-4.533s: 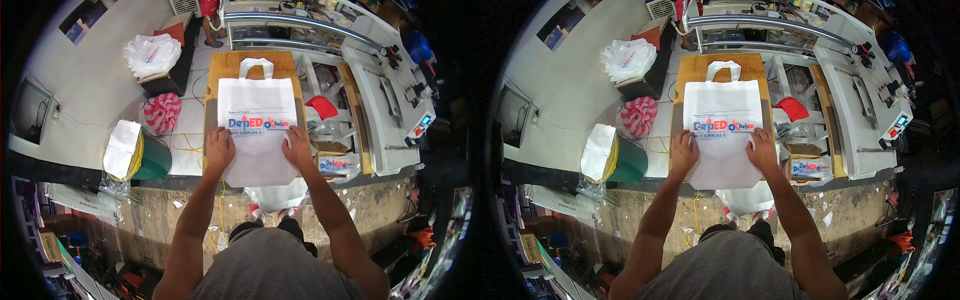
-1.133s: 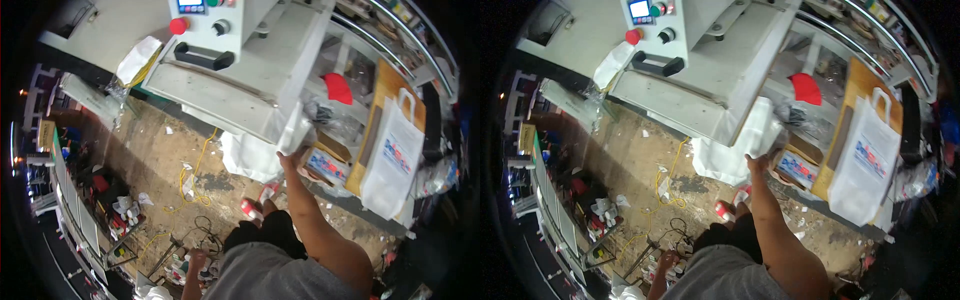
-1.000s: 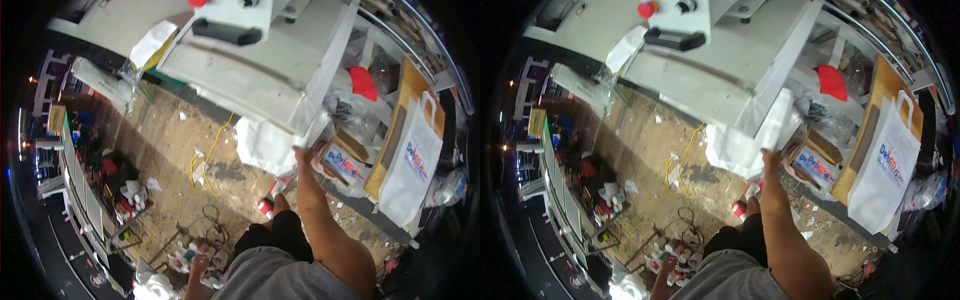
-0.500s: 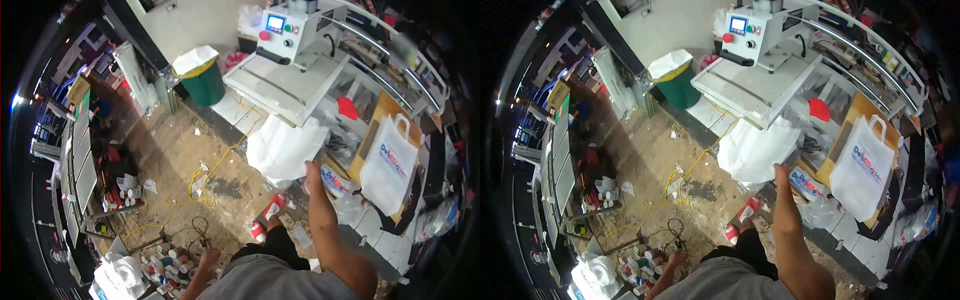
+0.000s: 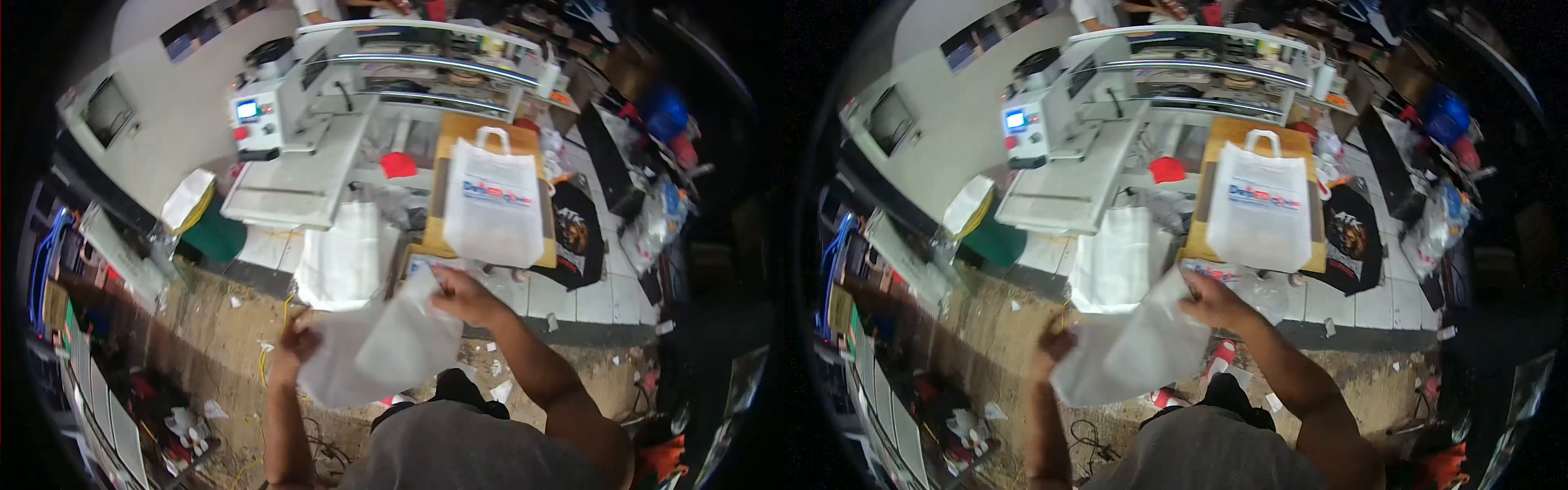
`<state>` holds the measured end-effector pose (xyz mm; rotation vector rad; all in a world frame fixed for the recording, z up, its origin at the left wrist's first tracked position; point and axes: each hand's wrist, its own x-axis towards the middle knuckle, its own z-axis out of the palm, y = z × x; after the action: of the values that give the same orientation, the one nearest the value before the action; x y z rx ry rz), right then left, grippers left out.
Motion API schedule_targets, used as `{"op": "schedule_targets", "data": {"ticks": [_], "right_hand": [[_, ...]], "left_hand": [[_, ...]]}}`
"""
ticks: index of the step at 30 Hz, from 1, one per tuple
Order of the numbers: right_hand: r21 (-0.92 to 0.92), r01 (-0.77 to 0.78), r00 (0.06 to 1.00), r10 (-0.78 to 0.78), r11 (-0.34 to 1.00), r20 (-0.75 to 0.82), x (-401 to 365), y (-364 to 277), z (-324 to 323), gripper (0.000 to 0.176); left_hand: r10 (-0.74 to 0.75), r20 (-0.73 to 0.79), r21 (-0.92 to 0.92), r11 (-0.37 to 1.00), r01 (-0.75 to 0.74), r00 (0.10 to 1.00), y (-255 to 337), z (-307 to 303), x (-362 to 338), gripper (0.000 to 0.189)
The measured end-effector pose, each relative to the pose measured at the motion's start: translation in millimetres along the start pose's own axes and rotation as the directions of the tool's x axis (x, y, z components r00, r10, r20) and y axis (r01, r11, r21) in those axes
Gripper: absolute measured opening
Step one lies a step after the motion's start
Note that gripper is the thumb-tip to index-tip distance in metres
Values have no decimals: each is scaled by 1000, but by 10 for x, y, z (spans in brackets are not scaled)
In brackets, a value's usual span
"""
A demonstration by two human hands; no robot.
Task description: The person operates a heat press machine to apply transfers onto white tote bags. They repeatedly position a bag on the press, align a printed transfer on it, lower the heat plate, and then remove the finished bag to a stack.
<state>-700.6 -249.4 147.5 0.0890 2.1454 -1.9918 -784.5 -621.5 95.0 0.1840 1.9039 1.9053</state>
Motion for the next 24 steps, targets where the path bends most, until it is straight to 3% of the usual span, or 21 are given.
{"op": "schedule_targets", "data": {"ticks": [1, 2, 3, 4, 6, 7, 8, 10, 11, 12, 13, 14, 15, 16, 17, 18, 19, 20, 22, 24], "right_hand": [[-5, 127, 990, -127, 992, -59, -61, -222, -151, 55], [-20, 253, 961, -253, 967, -111, -133, -432, -315, 59], [-156, 349, 903, -376, 924, -208, -280, -794, -465, 62], [-297, 419, 821, -498, 858, -279, -419, -1148, -612, 64], [-337, 648, 519, -720, 683, -462, -504, -1533, -957, 62], [-592, 592, 356, -837, 546, -416, -474, -1626, -1289, 57], [-799, 471, 204, -927, 374, -314, -447, -1698, -1655, 53], [-823, 385, 211, -908, 418, -362, -363, -1788, -2176, 48], [-841, 296, 211, -890, 453, -405, -320, -1822, -2424, 45], [-840, 300, 210, -890, 452, -405, -224, -1741, -2708, 45], [-859, 220, 187, -885, 461, -427, -68, -1507, -3011, 44], [-871, 136, 164, -877, 473, -451, 73, -1203, -3275, 44], [-811, 21, 283, -782, 585, -556, 148, -806, -3450, 41], [-736, -107, 378, -657, 669, -652, 212, -309, -3575, 40], [-618, -307, 479, -444, 724, -758, 288, 324, -3650, 37], [-626, -475, 671, -205, 618, -712, 244, 933, -3684, 37], [-626, -291, 696, -289, 724, -658, 130, 1406, -3512, 37], [-610, -325, 737, -211, 723, -642, 6, 1613, -3349, 40], [-613, -335, 700, -246, 716, -670, -135, 1782, -3102, 45], [-658, -353, 702, -276, 665, -656, -189, 1801, -3031, 46]], "left_hand": [[82, 35, -216, 974, -73, 996, 439, 64, 93, 56], [84, -30, -320, 943, -90, 996, 1042, 271, 80, 56], [525, -10, 131, 844, -520, 851, 1518, 647, 87, 53], [610, 76, 226, 760, -610, 789, 1828, 772, 173, 53], [775, 51, 389, 565, -727, 630, 2281, 1245, 460, 47], [882, 39, 438, 408, -801, 471, 2454, 1575, 724, 41], [923, 76, 563, 274, -780, 378, 2594, 1812, 1014, 40], [914, 22, 588, 316, -745, 405, 2755, 2450, 1522, 49], [966, 151, 586, 84, -806, 211, 2726, 2666, 1975, 56], [968, 164, 658, 35, -752, 189, 2631, 2924, 2343, 59], [935, 119, 676, 169, -718, 333, 2471, 3207, 2556, 58], [903, 113, 667, 241, -705, 415, 2238, 3441, 2808, 57], [861, 128, 677, 287, -678, 492, 1895, 3621, 3023, 57], [795, 201, 773, 230, -592, 572, 1417, 3722, 3309, 56], [577, 261, 799, 320, -509, 774, 941, 3760, 3473, 54], [403, 267, 882, 265, -391, 875, 390, 3762, 3553, 53], [359, 337, 839, 305, -450, 870, -212, 3641, 3698, 52], [297, 310, 876, 279, -392, 903, -498, 3604, 3586, 50], [237, 283, 894, 287, -345, 930, -422, 3659, 3291, 49], [326, 248, 907, 252, -337, 912, -453, 3676, 3255, 49]]}}
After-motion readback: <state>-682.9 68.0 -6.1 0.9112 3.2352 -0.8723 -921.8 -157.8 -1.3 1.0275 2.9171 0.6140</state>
